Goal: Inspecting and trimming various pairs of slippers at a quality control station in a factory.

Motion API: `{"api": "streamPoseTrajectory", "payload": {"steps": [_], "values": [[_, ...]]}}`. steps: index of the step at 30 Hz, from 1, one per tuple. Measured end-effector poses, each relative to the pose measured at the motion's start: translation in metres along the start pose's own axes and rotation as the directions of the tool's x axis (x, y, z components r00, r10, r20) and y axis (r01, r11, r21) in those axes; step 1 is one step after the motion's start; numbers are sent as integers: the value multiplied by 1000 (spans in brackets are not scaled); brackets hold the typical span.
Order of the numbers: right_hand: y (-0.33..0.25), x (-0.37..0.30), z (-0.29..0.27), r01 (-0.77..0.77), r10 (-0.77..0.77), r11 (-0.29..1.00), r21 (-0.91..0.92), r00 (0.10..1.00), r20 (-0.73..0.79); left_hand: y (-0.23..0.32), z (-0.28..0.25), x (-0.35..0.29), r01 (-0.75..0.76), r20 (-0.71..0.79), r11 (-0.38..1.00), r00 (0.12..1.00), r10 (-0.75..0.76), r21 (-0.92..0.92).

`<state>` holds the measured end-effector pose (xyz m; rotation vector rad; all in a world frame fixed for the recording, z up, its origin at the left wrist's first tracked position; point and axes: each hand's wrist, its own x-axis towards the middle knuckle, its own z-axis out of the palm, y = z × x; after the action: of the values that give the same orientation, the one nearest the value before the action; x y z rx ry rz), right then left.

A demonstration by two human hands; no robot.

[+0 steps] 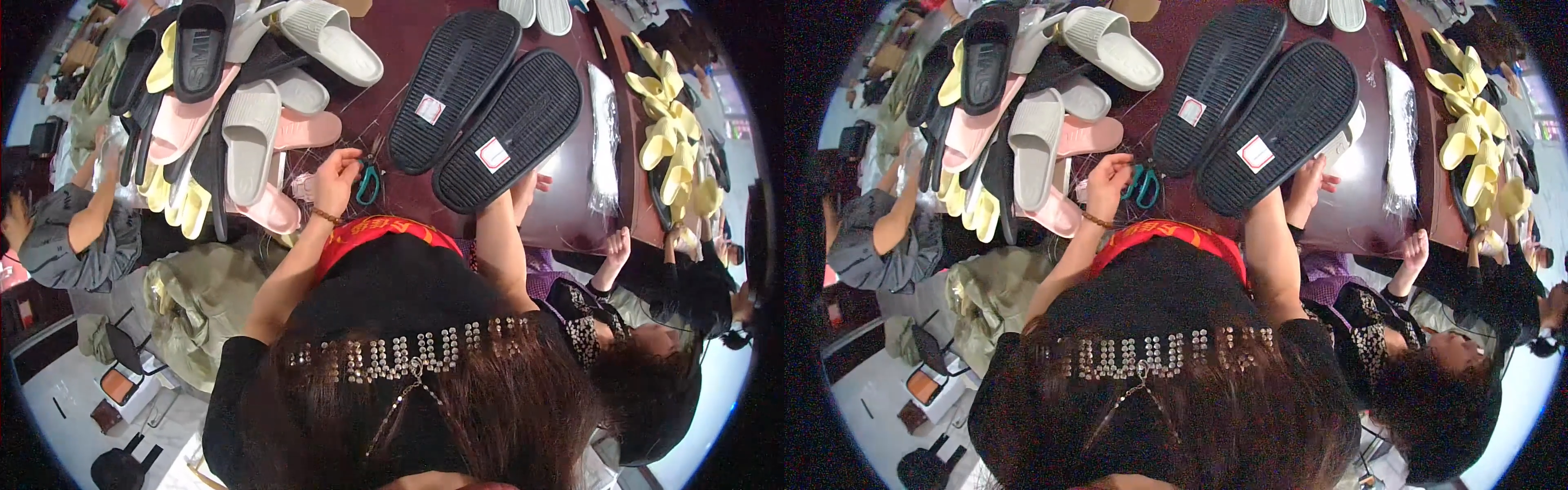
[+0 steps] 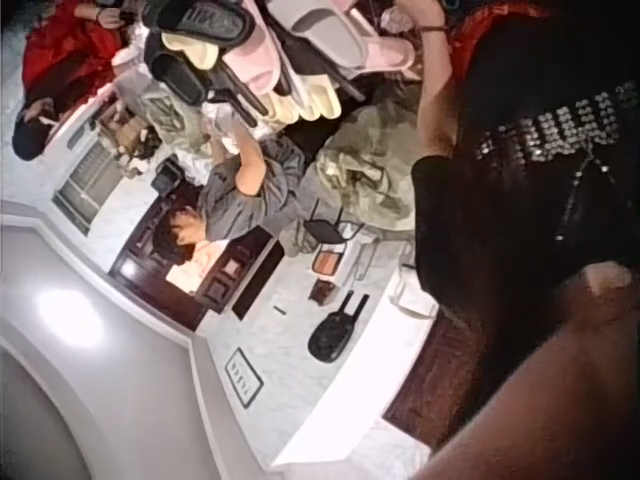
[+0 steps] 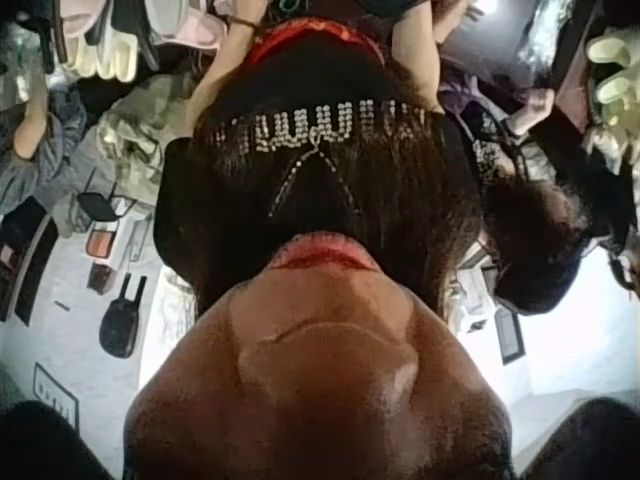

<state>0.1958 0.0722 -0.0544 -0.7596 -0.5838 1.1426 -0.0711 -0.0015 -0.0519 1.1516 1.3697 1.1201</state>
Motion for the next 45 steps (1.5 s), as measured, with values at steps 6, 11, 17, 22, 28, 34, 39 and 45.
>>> {"api": "streamPoseTrajectory", "payload": {"steps": [6,11,17,22,28,34,39,45], "values": [[8,6,-10,11,-11,998,-66,1000,9,-4,-6,-2,80,6,997,997,-80,-3],[29,15,-22,86,-70,936,-340,996,58,-35,-12,2,-44,65,938,998,23,344],[21,3,-4,319,-244,650,-690,947,208,-63,-1,-4,-233,233,488,971,61,841],[-2,-25,30,363,-287,623,-693,930,229,-61,8,0,-230,231,369,972,43,900],[-4,-38,23,418,-351,385,-823,891,288,-45,-10,21,312,115,839,909,-400,447],[7,-49,7,427,-430,128,-895,837,339,-15,-35,1,481,308,700,876,-370,-528],[10,-54,11,495,-438,77,-865,797,417,26,-35,-8,335,330,787,927,-178,-518],[16,-58,23,563,-353,-27,-826,768,535,86,-5,-23,463,592,727,800,-98,-506]]}}
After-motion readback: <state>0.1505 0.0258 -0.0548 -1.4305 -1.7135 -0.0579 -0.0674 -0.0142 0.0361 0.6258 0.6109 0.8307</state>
